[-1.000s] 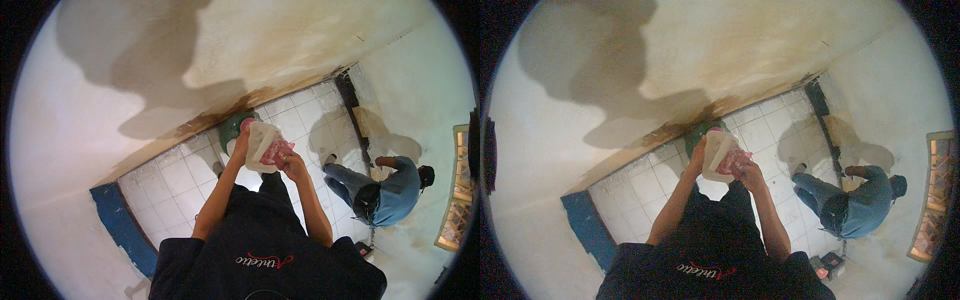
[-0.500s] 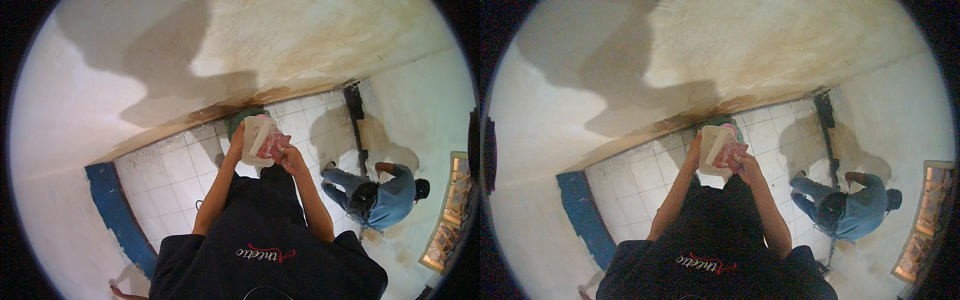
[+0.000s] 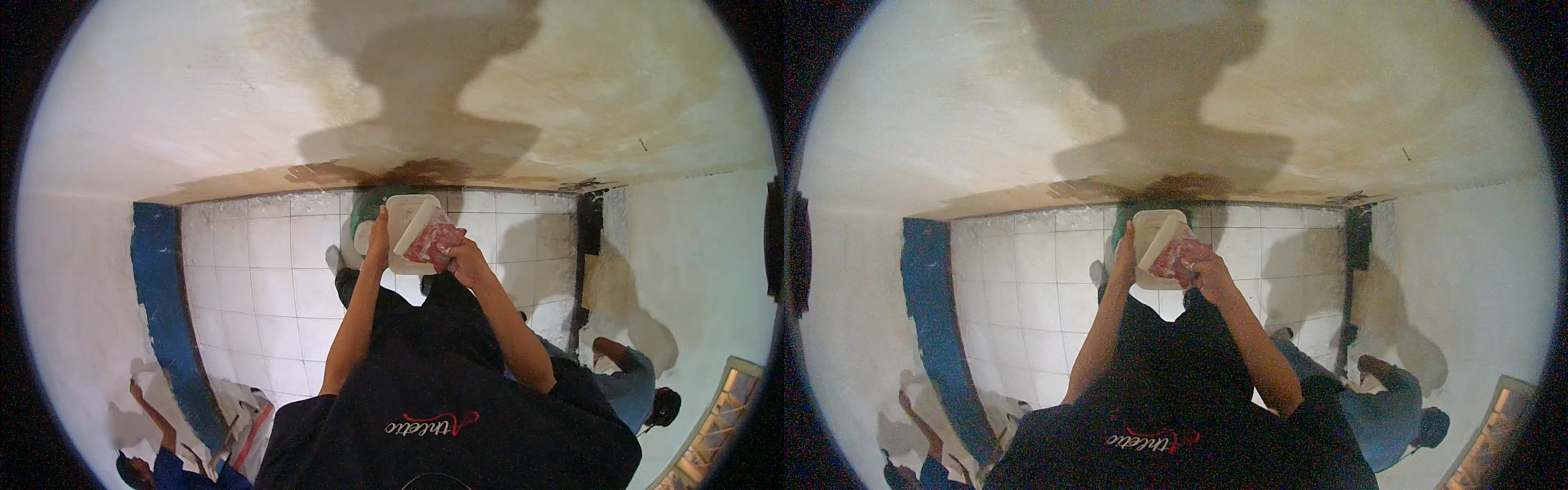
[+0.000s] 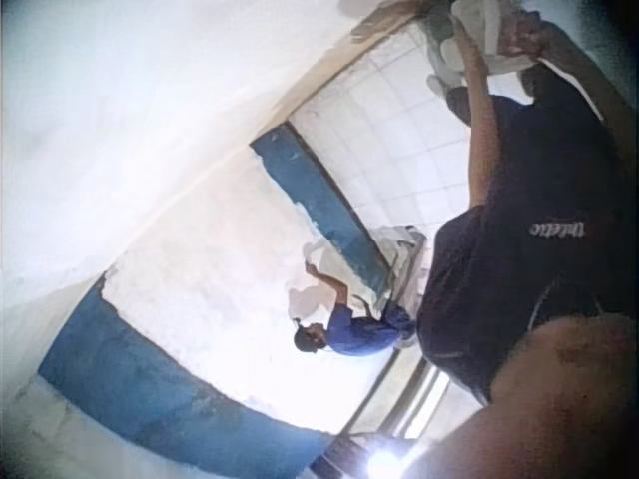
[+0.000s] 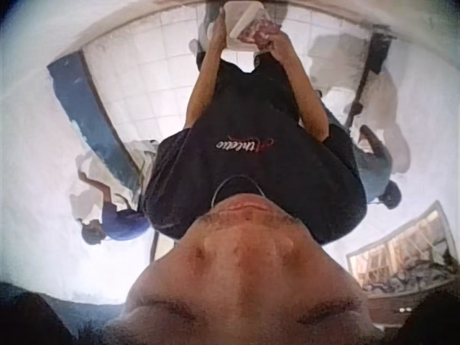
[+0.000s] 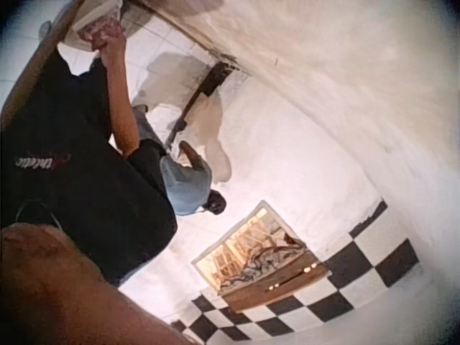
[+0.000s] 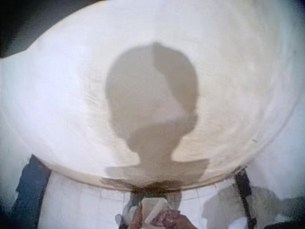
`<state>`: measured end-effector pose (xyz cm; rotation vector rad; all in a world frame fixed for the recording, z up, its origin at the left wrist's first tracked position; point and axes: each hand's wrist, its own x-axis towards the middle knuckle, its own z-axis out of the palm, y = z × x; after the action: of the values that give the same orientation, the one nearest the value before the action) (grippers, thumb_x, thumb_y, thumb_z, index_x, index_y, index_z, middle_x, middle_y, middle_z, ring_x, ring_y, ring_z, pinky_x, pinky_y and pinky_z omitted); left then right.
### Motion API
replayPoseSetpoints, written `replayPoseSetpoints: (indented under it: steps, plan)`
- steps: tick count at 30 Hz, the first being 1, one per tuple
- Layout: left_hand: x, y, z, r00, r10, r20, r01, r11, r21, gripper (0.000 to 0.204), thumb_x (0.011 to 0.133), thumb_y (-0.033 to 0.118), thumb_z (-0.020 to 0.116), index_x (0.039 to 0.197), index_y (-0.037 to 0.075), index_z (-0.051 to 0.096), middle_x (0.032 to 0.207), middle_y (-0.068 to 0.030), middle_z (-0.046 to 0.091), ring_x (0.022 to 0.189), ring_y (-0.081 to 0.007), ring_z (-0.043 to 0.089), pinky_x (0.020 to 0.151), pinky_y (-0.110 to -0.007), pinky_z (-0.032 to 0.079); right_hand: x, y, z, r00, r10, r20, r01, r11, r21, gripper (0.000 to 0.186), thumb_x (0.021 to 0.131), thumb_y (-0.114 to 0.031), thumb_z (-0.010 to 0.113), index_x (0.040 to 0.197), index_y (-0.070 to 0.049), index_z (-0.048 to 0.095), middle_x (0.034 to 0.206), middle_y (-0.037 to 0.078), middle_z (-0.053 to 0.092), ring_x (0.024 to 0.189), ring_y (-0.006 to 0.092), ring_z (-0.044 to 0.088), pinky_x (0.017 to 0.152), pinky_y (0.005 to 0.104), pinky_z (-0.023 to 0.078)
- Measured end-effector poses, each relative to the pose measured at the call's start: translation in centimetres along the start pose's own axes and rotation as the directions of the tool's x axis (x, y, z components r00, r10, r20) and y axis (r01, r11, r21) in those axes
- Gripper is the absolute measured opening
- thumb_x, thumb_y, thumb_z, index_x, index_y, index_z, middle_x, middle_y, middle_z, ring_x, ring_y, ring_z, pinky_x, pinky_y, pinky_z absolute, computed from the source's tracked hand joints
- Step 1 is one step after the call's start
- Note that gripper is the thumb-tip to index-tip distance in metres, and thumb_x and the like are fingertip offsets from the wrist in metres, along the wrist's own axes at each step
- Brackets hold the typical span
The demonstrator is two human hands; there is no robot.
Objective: The person applies putty to a wall using a spatula, dipping it into a container and smoothing the material over damaged areas of the wall surface.
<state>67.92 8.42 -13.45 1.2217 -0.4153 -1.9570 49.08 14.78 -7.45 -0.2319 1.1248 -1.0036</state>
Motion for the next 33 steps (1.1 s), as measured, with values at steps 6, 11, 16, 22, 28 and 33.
replayPoseSetpoints:
  steps: [6,11,16,22,28,33]
  plan:
    - [2.4,-5.7,2.6,0.998,0.043,-0.036,-0.047,0.991,-0.125,0.064,0.096,0.057,0.040,0.132,0.006,0.049,0.121,-0.0105,0.060,0.108,-0.0243,0.059,0.093,-0.037,0.047,-0.5,-1.8,-5.8,0.992,0.113,0.057,-0.112,0.994,-0.019,0.034,0.087,0.000,0.056,0.120,0.002,0.049,0.111,0.011,0.059,0.099,0.0247,0.063,0.085,0.0398,0.055]
    - [1.9,-4.9,5.5,1.000,0.007,-0.022,-0.011,0.982,-0.190,0.063,0.096,0.057,0.040,0.133,0.006,0.049,0.122,-0.0096,0.059,0.108,-0.0228,0.059,0.093,-0.037,0.047,-0.3,-3.2,-6.7,0.994,0.109,0.020,-0.110,0.993,0.036,0.035,0.089,-0.001,0.052,0.123,0.001,0.046,0.115,0.012,0.057,0.102,0.0253,0.062,0.085,0.0418,0.055]
    - [1.7,-5.4,4.0,0.996,0.069,-0.056,-0.077,0.985,-0.153,0.066,0.096,0.060,0.036,0.133,0.006,0.049,0.124,-0.0100,0.059,0.110,-0.0233,0.059,0.094,-0.037,0.047,0.2,-2.4,-7.2,0.975,0.143,0.170,-0.160,0.983,0.087,0.040,0.087,-0.002,0.052,0.126,0.000,0.044,0.116,0.014,0.057,0.101,0.0271,0.062,0.081,0.0451,0.056]
    - [2.0,-4.8,1.1,0.988,0.015,-0.151,-0.036,0.990,-0.137,0.060,0.099,0.053,0.032,0.130,0.005,0.051,0.120,-0.0111,0.060,0.107,-0.0226,0.060,0.091,-0.034,0.048,1.3,0.3,-4.6,0.976,0.111,0.189,-0.122,0.991,0.047,0.036,0.085,-0.002,0.055,0.120,0.000,0.049,0.108,0.013,0.061,0.095,0.0273,0.064,0.075,0.0445,0.057]
    - [5.3,-6.5,-3.8,0.993,0.032,-0.117,-0.049,0.988,-0.144,0.064,0.098,0.056,0.031,0.133,0.006,0.048,0.125,-0.0137,0.058,0.110,-0.0252,0.060,0.093,-0.038,0.048,5.2,3.5,-4.6,0.979,0.104,0.175,-0.112,0.993,0.040,0.041,0.086,-0.005,0.057,0.125,0.001,0.048,0.111,0.013,0.061,0.099,0.0280,0.064,0.076,0.0447,0.056]
    - [7.6,-8.6,-8.0,0.986,-0.018,-0.167,-0.022,0.972,-0.233,0.066,0.097,0.057,0.036,0.131,0.002,0.050,0.122,-0.0126,0.059,0.108,-0.0234,0.058,0.093,-0.035,0.047,8.3,7.6,-5.0,0.991,0.045,0.122,-0.067,0.982,0.176,0.038,0.090,-0.008,0.056,0.125,0.001,0.047,0.115,0.013,0.061,0.100,0.0272,0.064,0.072,0.0428,0.057]
